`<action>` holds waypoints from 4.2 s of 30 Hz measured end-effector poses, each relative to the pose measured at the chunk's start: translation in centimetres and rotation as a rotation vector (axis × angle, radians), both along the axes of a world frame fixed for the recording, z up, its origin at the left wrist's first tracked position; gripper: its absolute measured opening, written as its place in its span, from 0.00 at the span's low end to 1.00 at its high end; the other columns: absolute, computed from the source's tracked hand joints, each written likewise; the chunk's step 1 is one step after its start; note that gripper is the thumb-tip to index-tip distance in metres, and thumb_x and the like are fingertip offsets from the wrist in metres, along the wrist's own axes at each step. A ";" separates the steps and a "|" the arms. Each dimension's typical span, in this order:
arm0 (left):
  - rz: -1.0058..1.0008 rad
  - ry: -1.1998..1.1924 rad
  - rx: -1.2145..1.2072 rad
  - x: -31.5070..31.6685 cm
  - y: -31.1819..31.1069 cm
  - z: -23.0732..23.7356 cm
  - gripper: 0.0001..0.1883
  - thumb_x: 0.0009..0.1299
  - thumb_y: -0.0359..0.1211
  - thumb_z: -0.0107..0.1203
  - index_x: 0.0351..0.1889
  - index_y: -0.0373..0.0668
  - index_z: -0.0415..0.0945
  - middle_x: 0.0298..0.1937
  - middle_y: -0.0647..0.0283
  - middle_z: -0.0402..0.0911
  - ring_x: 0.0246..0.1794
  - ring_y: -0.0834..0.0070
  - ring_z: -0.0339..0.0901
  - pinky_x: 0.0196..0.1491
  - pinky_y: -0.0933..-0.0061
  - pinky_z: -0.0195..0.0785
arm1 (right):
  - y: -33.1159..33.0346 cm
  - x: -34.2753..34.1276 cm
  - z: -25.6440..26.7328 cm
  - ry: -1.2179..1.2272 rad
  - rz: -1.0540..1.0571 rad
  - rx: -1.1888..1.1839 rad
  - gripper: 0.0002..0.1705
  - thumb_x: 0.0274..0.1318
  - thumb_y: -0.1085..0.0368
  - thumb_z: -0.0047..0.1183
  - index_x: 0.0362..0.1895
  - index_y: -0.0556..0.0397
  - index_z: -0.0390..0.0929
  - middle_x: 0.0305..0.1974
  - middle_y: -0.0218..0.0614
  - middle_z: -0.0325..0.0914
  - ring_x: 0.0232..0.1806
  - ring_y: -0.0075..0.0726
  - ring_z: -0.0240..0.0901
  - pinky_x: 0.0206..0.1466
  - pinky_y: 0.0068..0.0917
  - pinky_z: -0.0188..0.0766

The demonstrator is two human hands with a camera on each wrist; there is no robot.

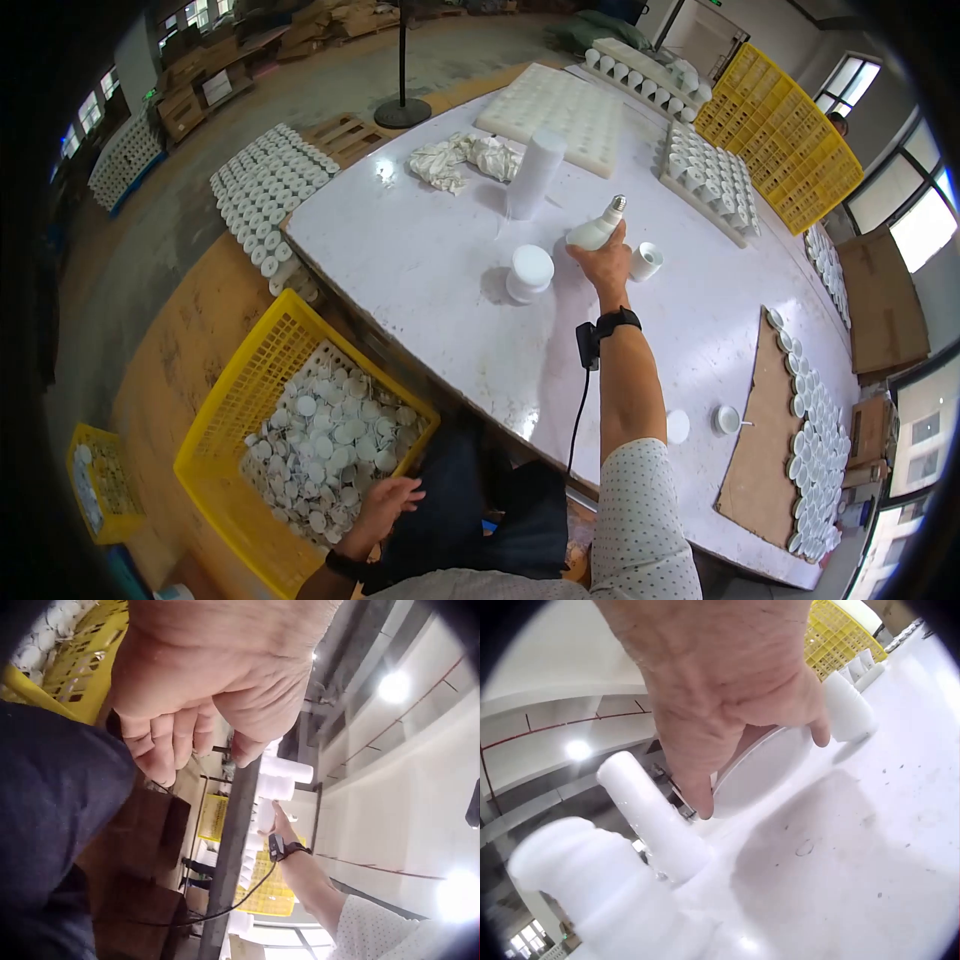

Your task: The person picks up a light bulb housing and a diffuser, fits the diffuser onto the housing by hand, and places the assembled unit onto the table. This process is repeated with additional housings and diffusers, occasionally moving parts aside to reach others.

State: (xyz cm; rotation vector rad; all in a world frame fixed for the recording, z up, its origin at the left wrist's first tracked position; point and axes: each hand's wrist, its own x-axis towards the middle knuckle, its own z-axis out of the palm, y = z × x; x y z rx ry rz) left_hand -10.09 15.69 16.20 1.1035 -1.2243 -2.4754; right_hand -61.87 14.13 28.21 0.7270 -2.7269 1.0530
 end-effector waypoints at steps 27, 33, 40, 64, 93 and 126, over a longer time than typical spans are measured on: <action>0.031 -0.123 -0.079 -1.9 -2.9 -1.3 0.13 0.68 0.31 0.48 0.47 0.34 0.70 0.49 0.55 0.75 0.47 0.68 0.76 0.40 0.78 0.69 | 3.6 8.4 2.4 -0.058 0.212 -0.383 0.18 0.51 0.63 0.53 0.46 0.59 0.75 0.38 0.43 0.78 0.31 0.31 0.72 0.36 0.25 0.70; -0.105 -0.053 -0.238 -0.6 -2.0 -1.6 0.13 0.68 0.31 0.48 0.47 0.33 0.69 0.51 0.53 0.74 0.47 0.66 0.76 0.40 0.77 0.70 | 19.0 19.3 4.5 -0.048 0.126 -0.256 0.12 0.53 0.67 0.53 0.42 0.57 0.77 0.30 0.38 0.78 0.30 0.25 0.72 0.33 0.21 0.69; -0.128 -0.084 -0.262 2.2 1.0 -2.9 0.12 0.67 0.29 0.49 0.46 0.32 0.70 0.48 0.53 0.76 0.45 0.68 0.77 0.37 0.78 0.70 | 39.4 11.7 -2.4 0.144 -0.537 0.102 0.23 0.44 0.59 0.60 0.45 0.56 0.75 0.37 0.46 0.78 0.41 0.45 0.74 0.44 0.35 0.69; -0.418 0.452 -0.977 -12.3 12.3 11.6 0.33 0.54 0.26 0.62 0.59 0.36 0.61 0.58 0.52 0.69 0.55 0.65 0.70 0.54 0.71 0.65 | 32.3 24.4 3.6 0.311 0.017 -0.057 0.51 0.28 0.63 0.71 0.61 0.57 0.57 0.44 0.49 0.68 0.46 0.52 0.67 0.47 0.38 0.69; -0.111 0.503 -0.107 -4.0 7.5 5.2 0.37 0.55 0.15 0.52 0.63 0.44 0.51 0.63 0.49 0.61 0.50 0.66 0.73 0.52 0.64 0.71 | 29.8 12.8 -1.2 -0.423 -0.299 -0.378 0.26 0.45 0.55 0.61 0.44 0.62 0.73 0.29 0.34 0.72 0.26 0.24 0.68 0.27 0.20 0.68; -0.298 0.401 -0.078 -4.2 8.4 5.1 0.39 0.53 0.16 0.59 0.62 0.41 0.51 0.62 0.54 0.61 0.51 0.65 0.72 0.52 0.65 0.71 | 30.2 13.2 -1.4 -0.584 -0.273 -0.846 0.16 0.56 0.65 0.51 0.44 0.63 0.73 0.24 0.30 0.71 0.23 0.20 0.67 0.26 0.15 0.68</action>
